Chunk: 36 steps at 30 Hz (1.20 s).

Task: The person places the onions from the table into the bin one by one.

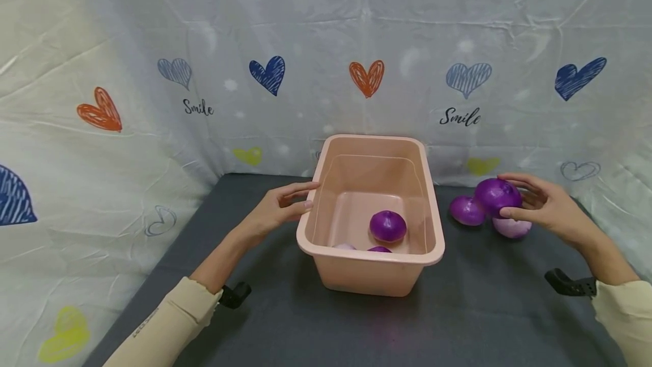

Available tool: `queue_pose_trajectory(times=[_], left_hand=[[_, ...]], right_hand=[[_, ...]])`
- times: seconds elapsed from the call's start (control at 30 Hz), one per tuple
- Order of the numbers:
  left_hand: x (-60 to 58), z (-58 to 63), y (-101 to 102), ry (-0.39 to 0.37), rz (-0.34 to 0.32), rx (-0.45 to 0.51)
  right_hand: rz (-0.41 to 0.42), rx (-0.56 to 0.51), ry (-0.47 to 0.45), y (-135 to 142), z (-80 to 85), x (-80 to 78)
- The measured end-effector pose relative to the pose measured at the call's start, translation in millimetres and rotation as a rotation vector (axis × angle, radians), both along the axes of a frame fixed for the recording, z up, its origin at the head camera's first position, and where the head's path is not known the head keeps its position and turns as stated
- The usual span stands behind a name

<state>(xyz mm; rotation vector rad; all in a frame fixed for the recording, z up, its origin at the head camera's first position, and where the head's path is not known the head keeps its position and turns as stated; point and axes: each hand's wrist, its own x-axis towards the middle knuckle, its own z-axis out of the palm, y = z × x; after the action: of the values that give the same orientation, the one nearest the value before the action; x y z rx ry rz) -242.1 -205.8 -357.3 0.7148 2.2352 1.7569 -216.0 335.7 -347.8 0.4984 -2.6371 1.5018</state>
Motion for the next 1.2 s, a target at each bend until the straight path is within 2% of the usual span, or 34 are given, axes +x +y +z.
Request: queue_pose_trajectory(times=[0.33,0.7,1.2], left_hand=[[0.1,0.0,0,-0.020,0.026,0.002],[1.5,0.9,0,-0.017,0.024,0.003],[1.4,0.6,0,-0.018,0.039,-0.007]], right_hand=[[0.113,-0.135,0.102,-3,20.1,-10.3],[0.093,-0.064,0.104,-33,50.0,-17.6],[0.217,-0.033,0.148,-85,68.5,-38.1]])
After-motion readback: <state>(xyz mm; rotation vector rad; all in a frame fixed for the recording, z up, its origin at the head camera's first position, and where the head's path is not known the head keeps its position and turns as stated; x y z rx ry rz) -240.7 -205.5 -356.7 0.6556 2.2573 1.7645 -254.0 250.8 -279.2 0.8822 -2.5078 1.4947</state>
